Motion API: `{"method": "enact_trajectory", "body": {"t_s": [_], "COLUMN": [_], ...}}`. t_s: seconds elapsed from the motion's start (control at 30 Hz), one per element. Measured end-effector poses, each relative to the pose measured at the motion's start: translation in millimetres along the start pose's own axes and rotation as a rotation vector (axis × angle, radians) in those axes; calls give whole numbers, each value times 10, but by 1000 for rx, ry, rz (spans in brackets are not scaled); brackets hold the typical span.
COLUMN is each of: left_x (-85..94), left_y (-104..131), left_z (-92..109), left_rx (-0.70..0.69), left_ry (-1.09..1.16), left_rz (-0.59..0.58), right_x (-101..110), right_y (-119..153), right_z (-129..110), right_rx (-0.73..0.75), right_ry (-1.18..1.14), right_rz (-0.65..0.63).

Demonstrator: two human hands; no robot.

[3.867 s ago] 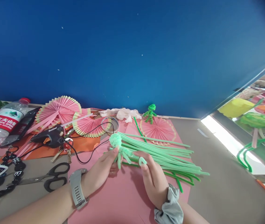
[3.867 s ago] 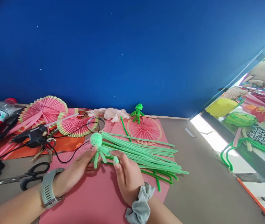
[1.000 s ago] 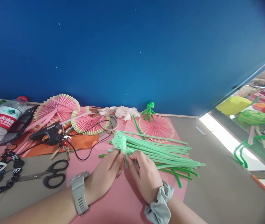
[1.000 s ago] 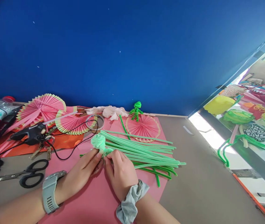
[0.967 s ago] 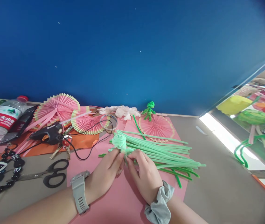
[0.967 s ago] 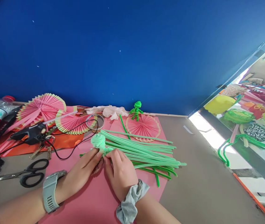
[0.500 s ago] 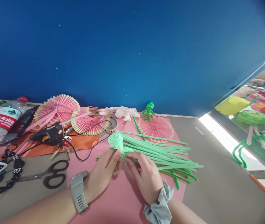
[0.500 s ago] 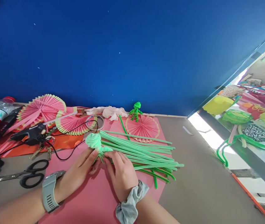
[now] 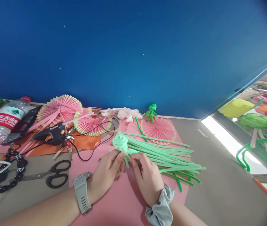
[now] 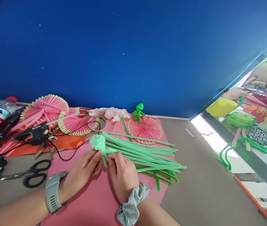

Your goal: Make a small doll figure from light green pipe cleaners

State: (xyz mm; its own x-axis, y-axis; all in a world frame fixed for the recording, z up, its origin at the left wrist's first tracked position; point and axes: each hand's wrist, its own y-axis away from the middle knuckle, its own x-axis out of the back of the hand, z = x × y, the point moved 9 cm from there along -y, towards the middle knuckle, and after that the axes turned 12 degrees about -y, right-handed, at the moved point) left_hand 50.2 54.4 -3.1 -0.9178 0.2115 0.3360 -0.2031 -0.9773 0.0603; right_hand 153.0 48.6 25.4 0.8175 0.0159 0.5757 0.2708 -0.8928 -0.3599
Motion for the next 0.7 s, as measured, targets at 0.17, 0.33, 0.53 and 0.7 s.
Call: {"method": "enact_trajectory", "body": {"t_s": [0.17,0.33,0.53,0.7], "left_x": [-3,3,3,-17], "left_y": [0,-3,8,5], "left_z": [8,-1,5,-4], "left_rx": [-2,6,-1,-2], "left_ry": [-24,-52,-72,-42], "left_rz": [12,24,27,20], "right_x": [18,23,5,1], "right_y": [5,17,33,37], "right_z": [-4,-50,-65,-48], "right_rx": [9,44,57,46], "right_ry": [-13,-7,11,15], "right_rz": [30,42,29,23]}}
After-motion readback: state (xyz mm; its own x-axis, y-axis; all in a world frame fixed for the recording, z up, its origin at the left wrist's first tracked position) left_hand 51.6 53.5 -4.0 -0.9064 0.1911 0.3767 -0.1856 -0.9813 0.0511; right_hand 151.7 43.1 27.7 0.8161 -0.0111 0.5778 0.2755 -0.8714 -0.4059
